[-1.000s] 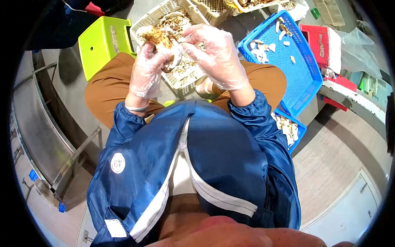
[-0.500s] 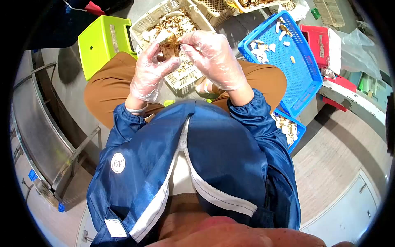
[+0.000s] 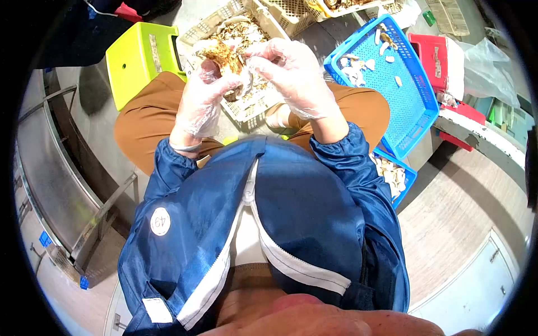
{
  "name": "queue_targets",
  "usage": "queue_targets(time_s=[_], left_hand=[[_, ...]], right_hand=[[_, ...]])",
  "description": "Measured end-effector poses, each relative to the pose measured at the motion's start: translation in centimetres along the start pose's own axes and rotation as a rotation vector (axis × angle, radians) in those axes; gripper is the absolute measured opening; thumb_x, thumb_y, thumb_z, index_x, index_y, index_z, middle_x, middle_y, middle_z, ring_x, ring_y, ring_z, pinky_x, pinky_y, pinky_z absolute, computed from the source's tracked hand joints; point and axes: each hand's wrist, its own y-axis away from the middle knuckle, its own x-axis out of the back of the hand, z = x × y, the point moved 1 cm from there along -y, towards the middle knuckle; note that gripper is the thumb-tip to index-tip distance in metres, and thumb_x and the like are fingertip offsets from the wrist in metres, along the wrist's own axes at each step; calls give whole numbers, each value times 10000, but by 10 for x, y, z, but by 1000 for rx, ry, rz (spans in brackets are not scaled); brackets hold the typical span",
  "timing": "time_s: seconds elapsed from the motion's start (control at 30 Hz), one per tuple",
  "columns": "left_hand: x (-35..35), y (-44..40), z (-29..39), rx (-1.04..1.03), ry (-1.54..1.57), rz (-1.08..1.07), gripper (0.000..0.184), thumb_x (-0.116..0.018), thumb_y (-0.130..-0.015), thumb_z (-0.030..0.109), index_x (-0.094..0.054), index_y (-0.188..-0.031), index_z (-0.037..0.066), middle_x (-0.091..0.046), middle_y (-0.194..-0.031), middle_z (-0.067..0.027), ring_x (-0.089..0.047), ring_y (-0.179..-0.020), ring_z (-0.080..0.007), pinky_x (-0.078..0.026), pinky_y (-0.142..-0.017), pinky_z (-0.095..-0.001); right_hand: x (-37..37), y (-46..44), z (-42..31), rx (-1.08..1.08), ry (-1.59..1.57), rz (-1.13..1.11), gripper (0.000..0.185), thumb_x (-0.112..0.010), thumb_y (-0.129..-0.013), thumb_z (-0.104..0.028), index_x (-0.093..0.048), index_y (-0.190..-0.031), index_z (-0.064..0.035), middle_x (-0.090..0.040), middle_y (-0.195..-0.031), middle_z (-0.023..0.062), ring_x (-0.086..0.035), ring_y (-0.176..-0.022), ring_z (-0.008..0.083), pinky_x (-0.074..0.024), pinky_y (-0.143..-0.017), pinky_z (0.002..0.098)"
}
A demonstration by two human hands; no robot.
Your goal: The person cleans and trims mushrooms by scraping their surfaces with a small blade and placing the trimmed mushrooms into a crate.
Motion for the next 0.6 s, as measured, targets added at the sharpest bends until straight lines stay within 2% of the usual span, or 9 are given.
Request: queue_targets(time_s=[0.03, 0.13, 0.27, 0.33, 0.4, 0.43, 0.5, 0.53, 0.6], left_hand=[[-1, 1, 1, 2, 0, -3, 653, -757, -919, 15, -513, -1525, 3, -640, -1412, -71, -608, -1296, -178, -466, -1120, -337], [-10, 3, 6, -24, 12, -11, 644, -718, -923, -7, -506, -1530, -1, -626, -1432, -76, -610, -1297, -184, -464, -1133, -340], [-9, 3, 8, 45, 113, 8, 668, -647, -935, 13, -444, -1571, -1, -593, -1473, -106, -606, -1322, -225, -484, -1143, -369], [-6, 3, 11, 99, 157, 27, 731, -633, -934, 75, -382, -1617, 13, -550, -1532, -137, -593, -1352, -269, -505, -1143, -397], [4, 0, 8, 108, 254, -3, 771, -636, -936, 76, -323, -1638, 13, -569, -1470, -195, -609, -1314, -299, -521, -1140, -416], [10, -3, 5, 111, 321, -37, 768, -633, -939, 74, -321, -1638, 11, -577, -1450, -206, -614, -1304, -300, -519, -1142, -416], [15, -6, 1, 118, 448, -67, 756, -619, -960, 65, -304, -1645, 5, -592, -1394, -230, -615, -1293, -302, -510, -1151, -418], [15, -7, 0, 116, 476, -55, 717, -606, -969, 59, -334, -1629, -3, -593, -1404, -204, -615, -1300, -290, -517, -1144, -418], [15, -7, -1, 113, 530, -28, 644, -581, -985, 47, -394, -1597, -20, -594, -1423, -152, -616, -1313, -265, -530, -1129, -417]], right_hand=[[0, -1, 2, 51, -48, -3, 158, -753, -965, -126, -738, -972, 31, -766, -950, 79, -658, -869, 85, -533, -765, 269], [5, -3, 3, -43, 19, 16, 156, -762, -961, -131, -752, -994, 21, -753, -902, 57, -672, -849, 97, -533, -765, 274], [4, -6, 13, -84, -273, 69, 183, -786, -949, -137, -765, -1036, 23, -746, -882, 52, -667, -815, 99, -523, -751, 267], [10, -10, 32, -131, -150, 114, 190, -786, -938, -130, -761, -1035, 31, -755, -896, 65, -671, -814, 106, -537, -755, 277], [13, -12, 35, -171, 79, 183, 179, -779, -934, -123, -761, -1024, 31, -760, -895, 78, -687, -824, 114, -547, -769, 287], [17, -8, 32, -123, 354, 181, 161, -778, -909, -118, -752, -978, 25, -755, -920, 120, -712, -842, 171, -556, -783, 320], [16, -6, 27, 177, 425, 203, 166, -783, -879, -154, -741, -901, 5, -733, -893, 148, -717, -824, 248, -556, -775, 356], [14, -5, 25, 329, 458, 213, 175, -785, -864, -172, -735, -862, -5, -722, -879, 162, -719, -815, 286, -556, -771, 374], [8, -4, 3, 344, 356, 162, 183, -794, -853, -170, -723, -860, -2, -722, -956, 148, -717, -886, 300, -555, -800, 385]])
